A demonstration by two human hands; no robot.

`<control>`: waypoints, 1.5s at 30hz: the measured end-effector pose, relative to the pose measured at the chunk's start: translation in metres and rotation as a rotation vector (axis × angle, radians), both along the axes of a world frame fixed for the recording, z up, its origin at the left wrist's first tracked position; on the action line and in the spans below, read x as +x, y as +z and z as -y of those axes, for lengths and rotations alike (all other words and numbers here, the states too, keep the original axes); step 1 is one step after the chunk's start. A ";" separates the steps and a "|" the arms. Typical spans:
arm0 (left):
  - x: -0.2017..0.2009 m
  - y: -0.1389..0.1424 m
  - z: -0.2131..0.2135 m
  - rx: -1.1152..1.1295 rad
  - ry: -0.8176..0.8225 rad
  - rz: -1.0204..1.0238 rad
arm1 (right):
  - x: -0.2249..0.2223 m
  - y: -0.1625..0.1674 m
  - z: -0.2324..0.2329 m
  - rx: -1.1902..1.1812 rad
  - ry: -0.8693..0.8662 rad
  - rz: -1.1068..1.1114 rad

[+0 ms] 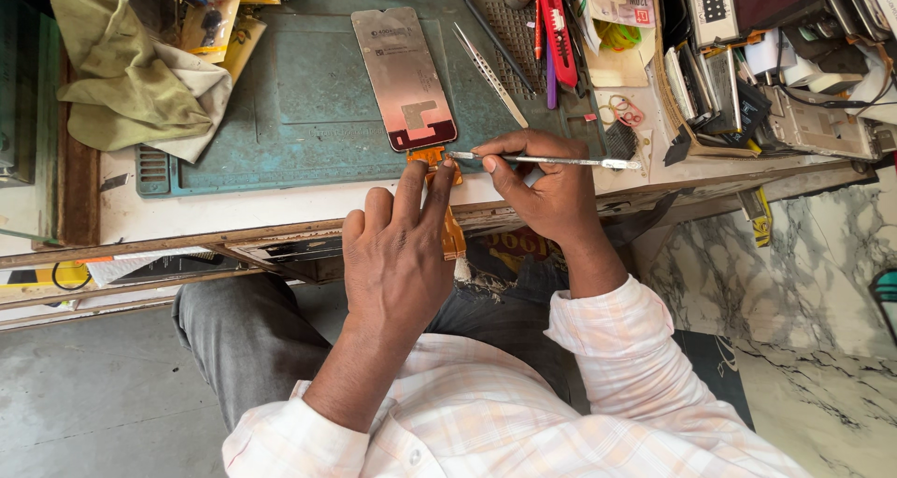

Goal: The person uses a metal spudger to carefully pry and lift a flexible ribbon cable from a smartphone screen assembly. They then reposition the cable and continue to adjust its placement with the tool.

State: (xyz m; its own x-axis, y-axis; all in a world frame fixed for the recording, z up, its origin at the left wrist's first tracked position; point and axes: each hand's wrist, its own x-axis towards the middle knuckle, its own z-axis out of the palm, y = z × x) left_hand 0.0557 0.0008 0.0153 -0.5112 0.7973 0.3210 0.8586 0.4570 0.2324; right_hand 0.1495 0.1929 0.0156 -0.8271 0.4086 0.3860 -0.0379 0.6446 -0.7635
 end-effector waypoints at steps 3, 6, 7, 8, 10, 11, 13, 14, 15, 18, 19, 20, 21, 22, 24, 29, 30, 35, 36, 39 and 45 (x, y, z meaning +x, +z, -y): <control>0.000 0.002 -0.002 -0.010 0.005 0.010 | 0.001 0.000 0.002 -0.037 -0.012 -0.006; 0.000 0.002 -0.002 -0.010 0.007 0.009 | 0.001 0.000 0.001 -0.044 0.011 -0.027; 0.001 0.002 -0.002 -0.004 0.007 0.008 | 0.001 0.000 0.001 -0.052 0.009 -0.016; 0.001 0.002 -0.002 0.001 0.006 0.008 | 0.001 0.000 0.001 -0.061 0.006 -0.005; 0.001 0.002 -0.003 -0.009 0.007 0.016 | 0.000 -0.001 0.001 -0.063 0.001 0.010; 0.001 0.002 -0.003 -0.014 0.007 0.020 | 0.000 -0.001 0.001 -0.057 -0.002 0.013; 0.001 0.001 -0.003 -0.010 0.006 0.030 | 0.000 -0.001 0.001 -0.054 -0.004 0.017; 0.001 0.001 -0.003 -0.007 0.005 0.035 | 0.000 -0.001 0.001 -0.058 -0.003 0.017; 0.001 0.001 -0.003 -0.010 0.005 0.035 | 0.000 -0.001 0.001 -0.062 -0.001 0.017; 0.001 0.001 -0.003 -0.017 0.003 0.038 | 0.000 0.000 0.001 -0.043 -0.012 0.001; 0.001 0.001 -0.003 -0.017 0.002 0.042 | 0.000 0.000 0.001 -0.050 -0.002 -0.001; 0.001 0.001 -0.003 -0.017 0.000 0.045 | 0.000 0.000 0.001 -0.057 0.009 -0.004; 0.001 0.001 -0.003 -0.015 0.001 0.044 | 0.000 0.000 0.001 -0.064 0.019 -0.007; 0.001 0.002 -0.003 -0.013 0.001 0.043 | -0.001 0.000 0.001 -0.051 0.017 -0.004; 0.001 0.002 -0.003 -0.014 0.002 0.038 | -0.001 -0.001 0.001 -0.024 0.011 0.002; 0.000 0.004 -0.002 0.005 -0.002 0.036 | -0.001 -0.001 0.000 -0.027 -0.015 -0.003; 0.000 0.005 -0.002 0.000 0.000 0.032 | -0.001 -0.001 0.000 -0.018 -0.023 -0.005; 0.001 0.004 -0.002 0.005 0.001 0.041 | -0.001 -0.002 0.000 -0.054 0.010 0.009; 0.001 0.004 -0.002 0.001 0.001 0.038 | -0.001 -0.002 0.000 -0.043 0.004 0.019; 0.000 0.005 -0.001 -0.010 0.001 0.034 | -0.002 -0.002 0.000 -0.033 -0.021 0.010; 0.001 0.004 -0.001 -0.017 0.002 0.047 | -0.002 -0.001 -0.001 -0.045 0.005 0.019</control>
State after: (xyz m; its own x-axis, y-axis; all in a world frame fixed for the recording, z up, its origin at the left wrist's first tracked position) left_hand 0.0564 0.0022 0.0190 -0.5269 0.8014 0.2830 0.8460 0.4629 0.2645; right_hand 0.1480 0.1935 0.0142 -0.8363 0.4209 0.3514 -0.0260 0.6098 -0.7921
